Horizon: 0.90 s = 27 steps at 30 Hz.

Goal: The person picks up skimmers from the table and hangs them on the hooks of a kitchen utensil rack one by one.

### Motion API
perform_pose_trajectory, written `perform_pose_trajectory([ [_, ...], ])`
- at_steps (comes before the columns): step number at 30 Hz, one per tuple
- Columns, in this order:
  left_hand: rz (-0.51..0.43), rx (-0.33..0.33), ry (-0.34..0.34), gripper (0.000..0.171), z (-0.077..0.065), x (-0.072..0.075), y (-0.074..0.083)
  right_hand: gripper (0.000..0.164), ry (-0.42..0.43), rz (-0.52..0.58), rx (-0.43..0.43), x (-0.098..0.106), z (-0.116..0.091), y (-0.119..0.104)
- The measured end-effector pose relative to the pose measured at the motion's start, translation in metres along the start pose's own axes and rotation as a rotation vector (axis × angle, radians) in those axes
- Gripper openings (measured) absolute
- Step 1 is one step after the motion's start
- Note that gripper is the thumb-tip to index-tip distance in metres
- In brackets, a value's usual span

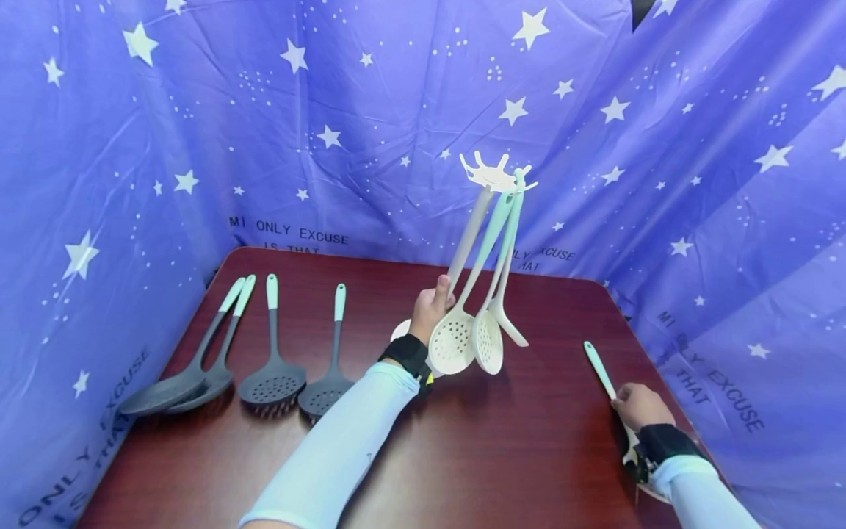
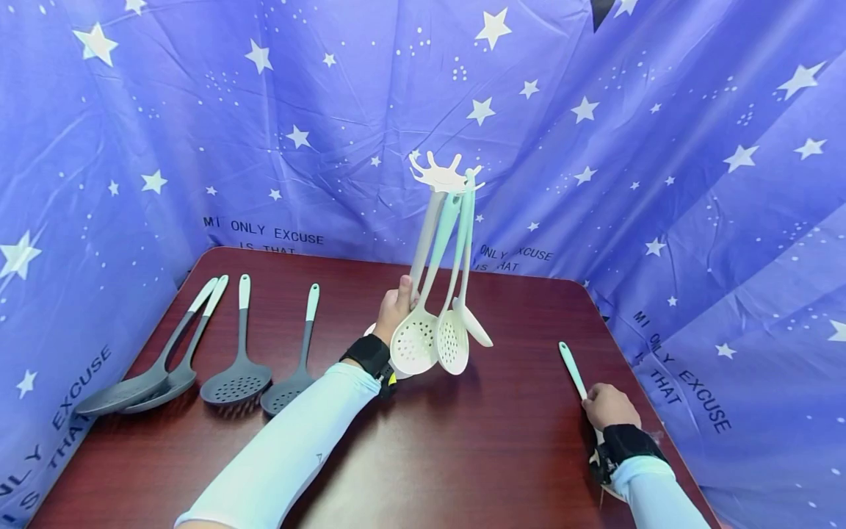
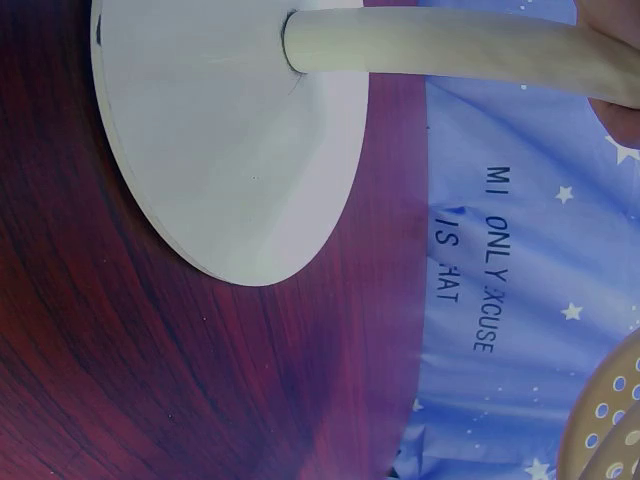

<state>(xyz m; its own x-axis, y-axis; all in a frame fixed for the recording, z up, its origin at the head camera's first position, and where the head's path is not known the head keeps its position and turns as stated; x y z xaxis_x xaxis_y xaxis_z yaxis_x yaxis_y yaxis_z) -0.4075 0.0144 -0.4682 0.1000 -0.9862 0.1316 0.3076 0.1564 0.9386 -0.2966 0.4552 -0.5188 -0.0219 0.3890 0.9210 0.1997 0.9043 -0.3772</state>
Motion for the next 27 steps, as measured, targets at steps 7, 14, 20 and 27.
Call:
perform_pose_trajectory([
  [7,0.008,-0.002,-0.008,0.123,0.002,-0.0002,0.0044,0.014,0.021,-0.028,0.028,0.0008,-0.0011,-0.0017],
  [14,0.021,-0.01,0.0,0.121,-0.0001,0.0003,0.0033,0.014,0.029,-0.045,0.045,-0.0005,-0.004,-0.0038],
  [20,0.009,-0.006,-0.008,0.105,-0.0029,0.0004,-0.0003,0.014,0.009,-0.056,0.038,-0.004,-0.0069,-0.0035],
  [27,0.006,-0.026,-0.009,0.095,-0.0015,0.0025,0.0016,0.019,-0.005,-0.067,0.034,-0.0025,-0.0062,-0.0098],
])
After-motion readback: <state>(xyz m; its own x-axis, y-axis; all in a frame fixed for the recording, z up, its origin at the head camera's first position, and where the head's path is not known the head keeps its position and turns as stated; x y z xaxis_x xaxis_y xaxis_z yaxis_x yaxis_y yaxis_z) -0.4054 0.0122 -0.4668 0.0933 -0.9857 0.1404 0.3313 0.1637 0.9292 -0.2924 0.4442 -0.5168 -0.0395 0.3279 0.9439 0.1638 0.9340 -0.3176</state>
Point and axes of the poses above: each hand's wrist, its own z-axis towards the middle knuckle, its own x-axis out of the back of the hand, y = z × x, the point moved 5 cm from there along z, towards the middle knuckle, and after that the axes turned 10 degrees about z, right-handed, at the moved point
